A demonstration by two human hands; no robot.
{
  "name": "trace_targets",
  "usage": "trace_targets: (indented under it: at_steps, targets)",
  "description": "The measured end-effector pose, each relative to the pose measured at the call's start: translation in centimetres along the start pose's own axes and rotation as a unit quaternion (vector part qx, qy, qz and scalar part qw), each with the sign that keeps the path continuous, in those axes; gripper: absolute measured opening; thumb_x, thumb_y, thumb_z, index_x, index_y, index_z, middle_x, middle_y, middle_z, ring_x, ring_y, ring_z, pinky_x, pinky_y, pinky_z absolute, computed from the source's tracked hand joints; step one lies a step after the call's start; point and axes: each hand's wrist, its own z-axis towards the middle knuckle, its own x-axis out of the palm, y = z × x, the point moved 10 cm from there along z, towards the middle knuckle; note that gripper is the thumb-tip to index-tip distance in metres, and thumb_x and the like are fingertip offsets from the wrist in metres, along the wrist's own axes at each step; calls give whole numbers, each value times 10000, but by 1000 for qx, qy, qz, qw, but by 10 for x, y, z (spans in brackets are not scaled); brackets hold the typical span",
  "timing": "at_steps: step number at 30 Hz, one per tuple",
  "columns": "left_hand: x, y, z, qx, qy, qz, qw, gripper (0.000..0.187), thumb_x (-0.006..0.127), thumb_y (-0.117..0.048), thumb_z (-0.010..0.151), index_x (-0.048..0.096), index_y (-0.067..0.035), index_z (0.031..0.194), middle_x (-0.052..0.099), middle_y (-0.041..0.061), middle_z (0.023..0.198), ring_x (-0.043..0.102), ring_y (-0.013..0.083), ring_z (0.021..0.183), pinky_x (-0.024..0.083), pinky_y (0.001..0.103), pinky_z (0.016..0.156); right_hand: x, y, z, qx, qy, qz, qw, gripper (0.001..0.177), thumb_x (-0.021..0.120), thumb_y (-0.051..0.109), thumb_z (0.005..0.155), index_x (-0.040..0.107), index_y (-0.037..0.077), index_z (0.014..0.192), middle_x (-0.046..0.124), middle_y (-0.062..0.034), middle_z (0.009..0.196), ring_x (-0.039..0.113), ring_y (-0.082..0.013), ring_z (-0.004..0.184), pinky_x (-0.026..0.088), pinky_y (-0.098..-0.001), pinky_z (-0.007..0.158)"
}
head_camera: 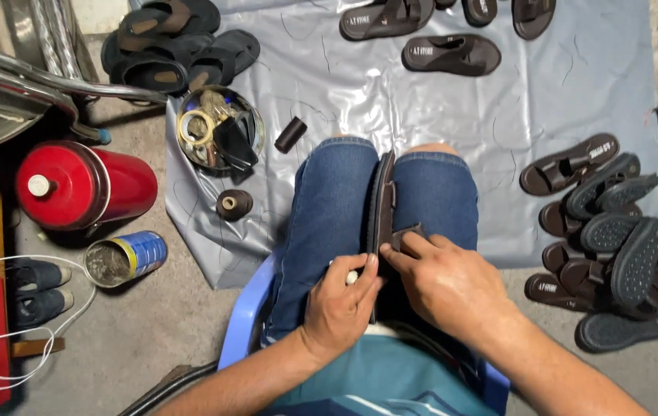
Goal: Hand-stitching the upper strap of a brown sandal to the sole using a needle and thread.
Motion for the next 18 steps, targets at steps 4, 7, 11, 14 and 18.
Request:
trace_targets:
  at_steps: [4,7,11,14,18]
  targets:
    - [1,0,0,-10,13,-19,1000,404,663,-82,842,496,-101,1210,555,172,991,613,288,789,548,360,600,3,-5,-1,-98,-80,113,986,378,556,181,776,566,178,1154,539,-12,863,569,-250,692,486,-390,476]
    - [5,1,5,-5,23,-20,1000,368,659,-79,836,518,-64,1176,547,182,1000,613,309,798,550,379,615,-11,-3,2,-96,-152,128,975,180,567,193,808,575,154,983,531,-9,778,560,-233,621,451,-365,421]
    - [1,15,7,-55,97,-29,993,359,624,-204,856,525,-203,1201,583,87,1054,656,241,793,541,379,576,-19,0,2,-41,-125,144,981,112,519,201,859,569,111,901,518,-35,749,557,-265,569,438,-422,363]
    - [-10,49,12,-116,202,30,972,206,541,-259,864,672,-208,1015,578,13,782,584,213,607,464,369,487,-21,1,-5,-61,-126,167,976,274,511,230,861,605,132,1098,620,-13,902,615,-237,739,502,-384,519]
    - [-24,71,13,-295,358,14,886,206,589,-278,818,707,-176,953,609,-43,863,632,124,768,546,304,757,-16,-3,-5,-103,-100,215,966,286,547,181,825,624,102,1090,661,-73,976,646,-268,810,523,-376,657]
